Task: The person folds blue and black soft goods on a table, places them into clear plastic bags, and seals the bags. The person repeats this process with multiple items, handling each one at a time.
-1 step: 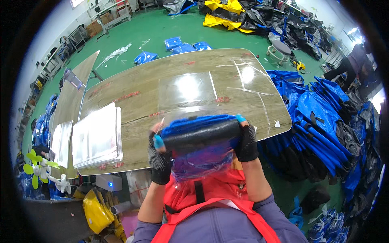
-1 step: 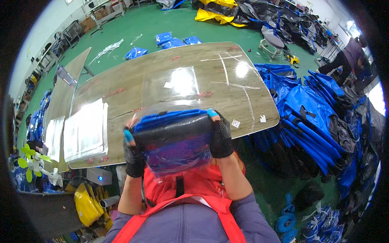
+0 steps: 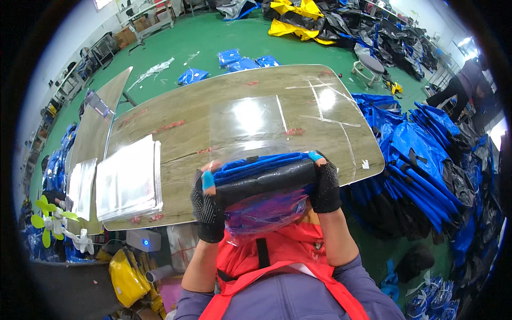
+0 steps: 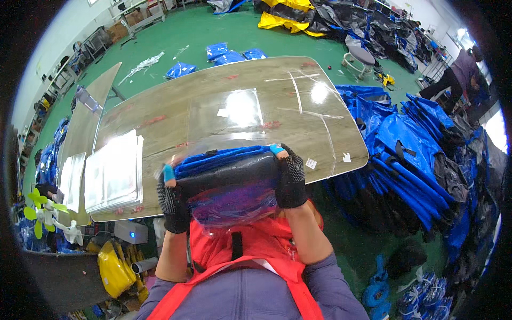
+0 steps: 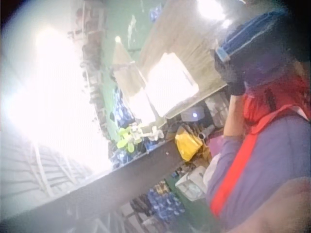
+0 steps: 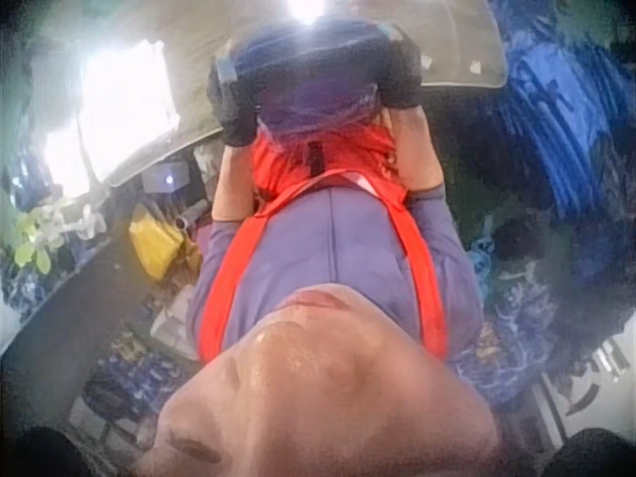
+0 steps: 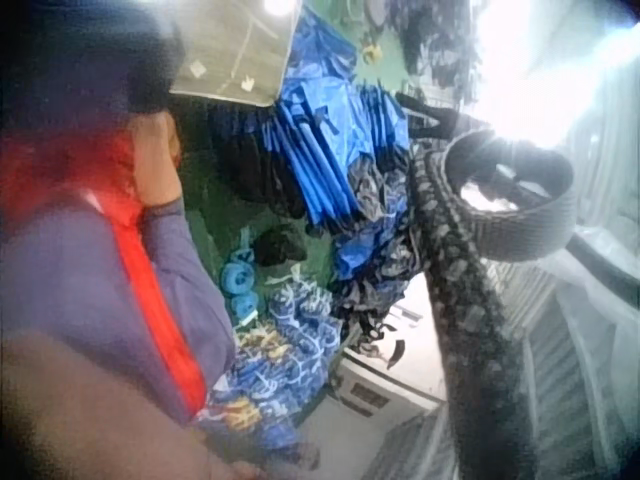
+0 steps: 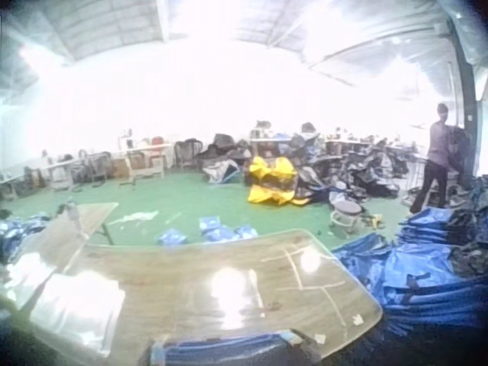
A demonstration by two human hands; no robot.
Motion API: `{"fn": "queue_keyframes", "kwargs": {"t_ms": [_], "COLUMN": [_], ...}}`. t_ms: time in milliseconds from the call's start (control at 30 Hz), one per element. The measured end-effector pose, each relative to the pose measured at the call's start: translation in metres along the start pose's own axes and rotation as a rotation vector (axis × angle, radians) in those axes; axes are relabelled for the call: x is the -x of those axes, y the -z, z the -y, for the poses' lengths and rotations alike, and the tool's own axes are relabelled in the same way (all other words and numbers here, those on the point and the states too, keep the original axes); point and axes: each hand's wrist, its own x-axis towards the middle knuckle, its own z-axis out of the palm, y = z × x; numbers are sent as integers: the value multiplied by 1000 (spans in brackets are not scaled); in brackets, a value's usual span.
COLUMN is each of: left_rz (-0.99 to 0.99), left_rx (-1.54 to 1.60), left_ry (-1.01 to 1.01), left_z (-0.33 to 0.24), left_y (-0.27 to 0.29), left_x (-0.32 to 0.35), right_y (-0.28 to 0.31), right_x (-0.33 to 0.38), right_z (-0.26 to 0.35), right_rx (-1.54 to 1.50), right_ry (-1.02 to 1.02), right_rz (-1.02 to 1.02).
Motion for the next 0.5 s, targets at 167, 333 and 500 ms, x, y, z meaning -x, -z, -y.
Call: {"fn": "queue_keyframes", "kwargs": {"t_ms": [167, 333, 500], "left_rz": [-9, -123, -141], "left_rx": [-11, -287, -184], "left_ry": [-129, -582, -723], "left_z": [-89, -118, -96], "left_y": [8, 1, -9], "left_x": [-11, -62, -102], "right_y": [-21, -47, -61], "right_x": [-12, -55, -96], "right_z": [62, 100, 72], "right_rx": [123, 386, 380], "right_ry": [254, 612, 906], "right_rz": [54, 82, 23]}}
